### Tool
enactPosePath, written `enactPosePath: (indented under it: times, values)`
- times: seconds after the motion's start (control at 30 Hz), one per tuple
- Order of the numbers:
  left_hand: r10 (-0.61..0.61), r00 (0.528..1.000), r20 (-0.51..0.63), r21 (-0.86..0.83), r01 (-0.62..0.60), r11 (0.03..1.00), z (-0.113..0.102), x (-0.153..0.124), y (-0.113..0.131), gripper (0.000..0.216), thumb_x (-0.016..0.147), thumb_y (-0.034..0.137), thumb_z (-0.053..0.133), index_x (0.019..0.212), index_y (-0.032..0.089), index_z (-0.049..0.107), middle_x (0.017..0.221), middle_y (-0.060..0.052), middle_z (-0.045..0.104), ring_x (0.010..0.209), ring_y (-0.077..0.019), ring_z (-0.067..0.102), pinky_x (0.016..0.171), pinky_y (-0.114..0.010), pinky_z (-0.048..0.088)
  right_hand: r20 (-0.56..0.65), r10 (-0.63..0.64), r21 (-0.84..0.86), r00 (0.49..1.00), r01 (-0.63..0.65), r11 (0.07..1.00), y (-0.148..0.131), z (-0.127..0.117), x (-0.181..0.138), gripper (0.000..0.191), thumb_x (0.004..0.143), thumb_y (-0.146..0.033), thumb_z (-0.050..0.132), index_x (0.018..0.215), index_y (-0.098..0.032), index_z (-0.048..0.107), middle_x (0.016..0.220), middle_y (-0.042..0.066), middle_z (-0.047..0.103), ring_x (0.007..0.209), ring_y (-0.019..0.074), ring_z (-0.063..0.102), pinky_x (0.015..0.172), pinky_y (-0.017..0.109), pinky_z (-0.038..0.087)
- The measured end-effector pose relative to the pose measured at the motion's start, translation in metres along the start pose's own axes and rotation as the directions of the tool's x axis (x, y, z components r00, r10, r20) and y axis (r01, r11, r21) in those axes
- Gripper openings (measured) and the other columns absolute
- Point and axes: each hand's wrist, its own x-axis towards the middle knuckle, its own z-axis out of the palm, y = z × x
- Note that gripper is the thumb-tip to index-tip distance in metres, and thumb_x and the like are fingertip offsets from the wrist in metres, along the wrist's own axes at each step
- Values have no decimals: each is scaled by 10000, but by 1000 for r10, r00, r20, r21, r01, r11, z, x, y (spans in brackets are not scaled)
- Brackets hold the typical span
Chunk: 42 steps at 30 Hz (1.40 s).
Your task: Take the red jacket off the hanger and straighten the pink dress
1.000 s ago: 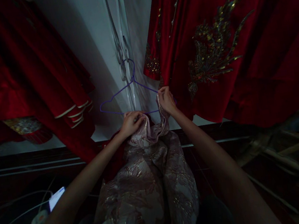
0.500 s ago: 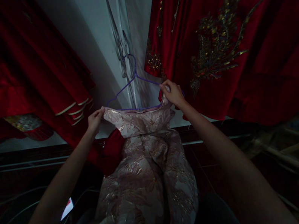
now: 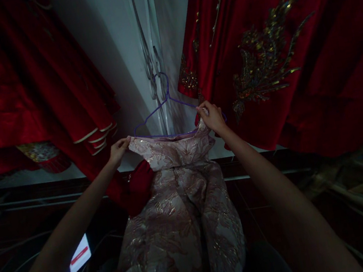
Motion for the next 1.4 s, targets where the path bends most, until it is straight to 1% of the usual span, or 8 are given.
enactPosePath:
  times: [0.17,0.33,0.5,0.67,0.87,1.07,1.2,1.4]
  values:
    - [49,998,-26,29,-48,998,3,2,-3,474,632,614,672,746,154,688,647,-8,600,606,-114,455,577,-231,330,-12,18,-21,1000,-18,1000,1,2,0,315,863,-523,463,862,-237,597,842,42,694,814,242,607,771,353,411]
    - [-4,997,-77,39,7,999,7,6,-6,448,629,592,671,720,153,683,632,-10,605,612,-123,469,572,-232,331,-4,23,-2,1000,-23,1000,1,2,-1,297,860,-510,476,855,-237,594,830,31,693,804,237,612,766,344,410]
    - [42,993,-109,41,-37,998,8,6,-7,428,668,570,654,745,151,689,687,-22,634,641,-129,505,592,-233,361,1,12,4,1000,-12,1000,0,1,-1,280,861,-495,483,848,-237,592,819,28,691,794,231,616,763,336,409]
    - [75,986,-147,30,-71,997,14,14,-4,393,692,532,659,770,149,698,741,-34,664,685,-140,536,636,-237,397,5,0,-3,1000,0,1000,-2,1,-3,336,869,-541,447,848,-236,587,800,37,682,786,236,613,755,337,416]
    - [75,990,-116,-42,-81,996,23,25,0,378,699,516,669,789,150,702,746,-20,662,674,-126,545,622,-229,401,5,1,0,1000,-1,1000,-3,1,-5,366,864,-570,441,846,-236,591,763,29,673,770,231,608,741,332,420]
    - [59,980,-191,-49,-69,996,15,16,-17,416,685,555,665,794,154,686,740,-14,649,680,-124,542,638,-229,400,-4,4,20,1000,-4,1000,-1,4,-5,339,862,-547,461,842,-236,594,796,31,682,777,226,609,739,326,423]
    - [54,979,-194,-52,-65,997,10,10,-28,440,695,580,635,823,162,676,756,-19,641,700,-130,542,634,-227,403,-3,11,25,1000,-11,1000,0,5,-5,328,864,-536,462,859,-235,594,802,34,684,781,229,610,743,331,427]
    - [72,978,-193,-87,-90,992,10,3,-27,437,714,576,621,863,170,680,748,-6,630,697,-122,538,624,-219,402,4,18,20,1000,-18,1000,-1,5,-4,326,866,-535,463,854,-235,589,818,36,684,799,234,612,777,346,422]
